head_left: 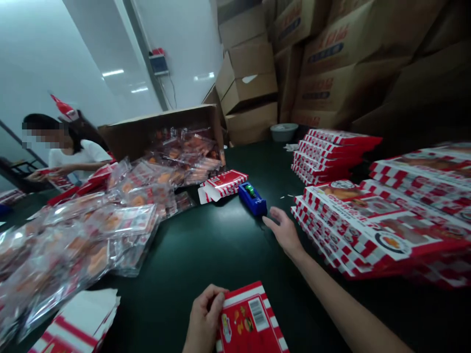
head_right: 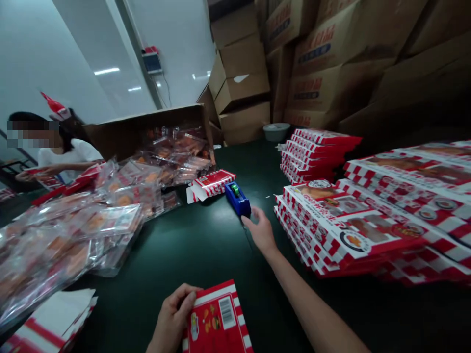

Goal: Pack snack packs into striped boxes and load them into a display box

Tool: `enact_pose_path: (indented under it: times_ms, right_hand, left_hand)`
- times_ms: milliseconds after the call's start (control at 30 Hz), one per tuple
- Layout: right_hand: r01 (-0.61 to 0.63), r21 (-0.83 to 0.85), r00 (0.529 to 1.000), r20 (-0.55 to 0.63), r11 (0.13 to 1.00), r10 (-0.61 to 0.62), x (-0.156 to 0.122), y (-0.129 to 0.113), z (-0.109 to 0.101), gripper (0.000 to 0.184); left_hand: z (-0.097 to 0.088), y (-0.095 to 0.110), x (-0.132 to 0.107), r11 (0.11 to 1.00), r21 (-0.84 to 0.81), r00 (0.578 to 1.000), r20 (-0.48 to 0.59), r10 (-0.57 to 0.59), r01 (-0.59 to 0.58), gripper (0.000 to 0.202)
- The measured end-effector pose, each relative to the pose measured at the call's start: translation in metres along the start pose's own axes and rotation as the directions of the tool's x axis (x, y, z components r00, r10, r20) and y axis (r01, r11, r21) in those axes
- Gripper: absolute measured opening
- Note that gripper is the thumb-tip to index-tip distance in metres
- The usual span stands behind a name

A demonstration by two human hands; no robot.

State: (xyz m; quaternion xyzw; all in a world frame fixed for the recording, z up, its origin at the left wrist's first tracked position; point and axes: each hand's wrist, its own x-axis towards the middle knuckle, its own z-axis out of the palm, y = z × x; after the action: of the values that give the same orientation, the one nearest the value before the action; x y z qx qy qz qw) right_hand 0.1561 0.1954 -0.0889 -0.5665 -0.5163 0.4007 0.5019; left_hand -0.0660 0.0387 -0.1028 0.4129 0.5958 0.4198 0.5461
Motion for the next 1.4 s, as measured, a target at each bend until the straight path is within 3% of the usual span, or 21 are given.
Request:
enact_pose_path:
  times_ms: [67,133,300,467,667,833,933,1067,1200,1333,1400]
  right_hand:
    - [0.019,-0.075,0.991,-0.131,0.997,-0.028,0.048,-0.002,0.013,0.072]
    - [0.019,-0.139,0.988,-0.149,0.99,-0.04,0.078,-0.001,0.022,0.074]
    - [-0.057,-0.23,0.998,-0.05,0.971,0.046,0.103,0.004,0.014,0.03]
    - [-0.285,-0.182,0.958,-0.031,0.941,0.284,0.123,-0.011,0.008,0.03]
    - [-0.314,-0.008,0.949,-0.029,0.949,0.314,0.1,-0.015,0.004,0.033]
    - [-0.389,0.159,0.921,0.083,0.907,0.381,0.065,-0.004,0.001,0.029]
    - [-0.423,0.242,0.906,0.144,0.874,0.398,0.055,0.003,0.004,0.027]
    - [-0.415,0.252,0.91,0.116,0.874,0.399,0.055,0.011,0.009,0.026]
    - [-0.446,0.17,0.894,0.038,0.879,0.446,0.061,0.014,0.016,0.029]
    - [-0.481,0.093,0.875,-0.013,0.871,0.485,0.063,0.005,0.023,0.03]
    - [-0.444,0.089,0.894,-0.02,0.892,0.447,0.056,-0.013,0.022,0.026]
  left_hand:
    - [-0.003,-0.006,0.007,1.0,0.009,1.0,-0.001,-0.006,0.006,0.055]
    - [-0.004,-0.015,0.013,1.0,0.022,1.0,0.013,-0.001,0.0,0.058]
    - [-0.005,-0.033,0.023,0.999,-0.038,0.999,0.026,0.036,-0.035,0.06]
    - [-0.006,-0.032,0.021,0.993,-0.118,0.998,0.062,-0.008,0.015,0.055]
    - [-0.008,-0.024,0.021,0.99,-0.127,0.987,0.152,-0.045,0.065,0.057]
    - [-0.004,-0.02,0.017,0.987,-0.146,0.997,0.048,-0.055,0.062,0.059]
    - [-0.005,-0.017,0.016,0.99,-0.13,0.998,0.046,-0.043,0.048,0.057]
    - [-0.009,-0.015,0.018,0.992,-0.115,0.99,0.138,-0.04,0.056,0.053]
    - [-0.005,-0.011,0.016,0.996,-0.081,0.998,0.058,-0.016,0.021,0.042]
    - [-0.005,0.021,0.003,0.992,-0.118,0.996,-0.074,0.042,-0.051,0.031]
    - [-0.008,0.05,-0.009,0.964,-0.101,0.961,-0.151,0.231,-0.247,0.023]
